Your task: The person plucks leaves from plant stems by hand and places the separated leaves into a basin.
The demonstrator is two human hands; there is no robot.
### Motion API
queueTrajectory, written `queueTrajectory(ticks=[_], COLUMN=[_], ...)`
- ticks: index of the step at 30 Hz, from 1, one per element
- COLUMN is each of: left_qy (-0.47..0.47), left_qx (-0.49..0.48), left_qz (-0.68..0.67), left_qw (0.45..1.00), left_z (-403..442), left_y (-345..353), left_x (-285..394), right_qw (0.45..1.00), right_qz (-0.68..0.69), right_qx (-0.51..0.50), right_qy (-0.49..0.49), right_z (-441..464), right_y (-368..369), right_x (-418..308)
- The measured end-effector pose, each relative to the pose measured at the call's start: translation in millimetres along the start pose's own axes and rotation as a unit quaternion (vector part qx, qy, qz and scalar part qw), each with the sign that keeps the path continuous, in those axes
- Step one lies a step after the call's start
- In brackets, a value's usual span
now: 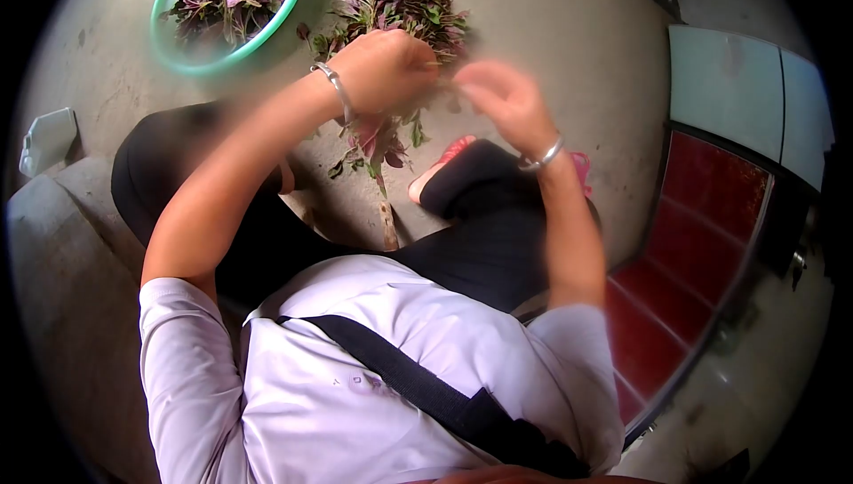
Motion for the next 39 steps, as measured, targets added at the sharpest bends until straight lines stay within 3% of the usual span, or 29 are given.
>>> queueTrajectory(ticks=[1, 4, 6, 8, 10, 12, 14, 16, 18, 21, 24, 30, 32, 33, 35, 38, 39], left_qy=[0.02, -0.06, -0.07, -0.061, -0.117, -0.13, -0.201, -0.246, -0.041, -0.037, -0.012, 0.035, -0.08, -0.072, 0.041, -0.058, -0.083], left_qx=[0.003, 0.004, 0.097, 0.197, 0.224, 0.192, 0.121, -0.012, 0.061, 0.062, 0.068, 0.15, 0.162, 0.161, 0.146, 0.129, 0.143], left_qz=[0.004, -0.145, -0.226, -0.312, -0.27, -0.296, -0.082, 0.189, 0.256, -0.033, -0.323, -0.419, -0.572, -0.596, -0.478, -0.477, -0.505], left_qw=[1.0, 0.988, 0.967, 0.928, 0.929, 0.927, 0.969, 0.951, 0.964, 0.997, 0.944, 0.895, 0.8, 0.784, 0.865, 0.867, 0.847], left_z=[1, 3, 5, 9, 6, 8, 7, 1, -8, 2, 5, 1, -2, 0, 7, 1, -1], left_y=[0, 1, -12, -31, -50, -47, -24, -4, 8, 12, 12, 13, 16, 17, 12, 11, 11], left_x=[0, -8, -16, -32, -43, -72, -84, -51, -49, -41, -16, -16, -17, -22, -28, -23, -17], right_qw=[1.0, 1.0, 0.998, 0.988, 0.961, 0.91, 0.915, 0.861, 0.861, 0.869, 0.884, 0.897, 0.901, 0.902, 0.903, 0.94, 0.958], right_qz=[0.0, 0.018, 0.053, 0.148, 0.264, 0.403, 0.398, 0.503, 0.505, 0.487, 0.449, 0.417, 0.407, 0.404, 0.398, 0.292, 0.238], right_qx=[-0.004, -0.012, -0.01, 0.019, 0.042, 0.056, 0.047, 0.039, 0.029, 0.043, 0.076, 0.074, 0.07, 0.068, 0.063, 0.069, 0.112], right_qy=[0.004, 0.016, 0.024, 0.051, 0.066, 0.072, 0.05, 0.058, 0.054, 0.071, 0.109, 0.125, 0.132, 0.137, 0.147, 0.161, 0.114], right_z=[0, -1, -2, -3, -3, -3, 0, -2, -2, -4, -5, -3, -3, -3, -4, -4, -3], right_y=[0, 0, 0, -5, -11, -17, -22, -17, -16, -13, -6, 12, 16, 17, 20, 19, 14], right_x=[1, 2, 1, 11, 13, 9, 20, 19, 24, 25, 20, 17, 20, 21, 21, 15, 14])
Point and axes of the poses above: each hand's wrist, its own z-axis towards the middle knuckle, its own y-axis out of the palm, x = y × z, the point moved 4 cm from there along z, towards the middle knuckle, and after that the axes turned 13 degrees about -z, right-handed, at the moved point
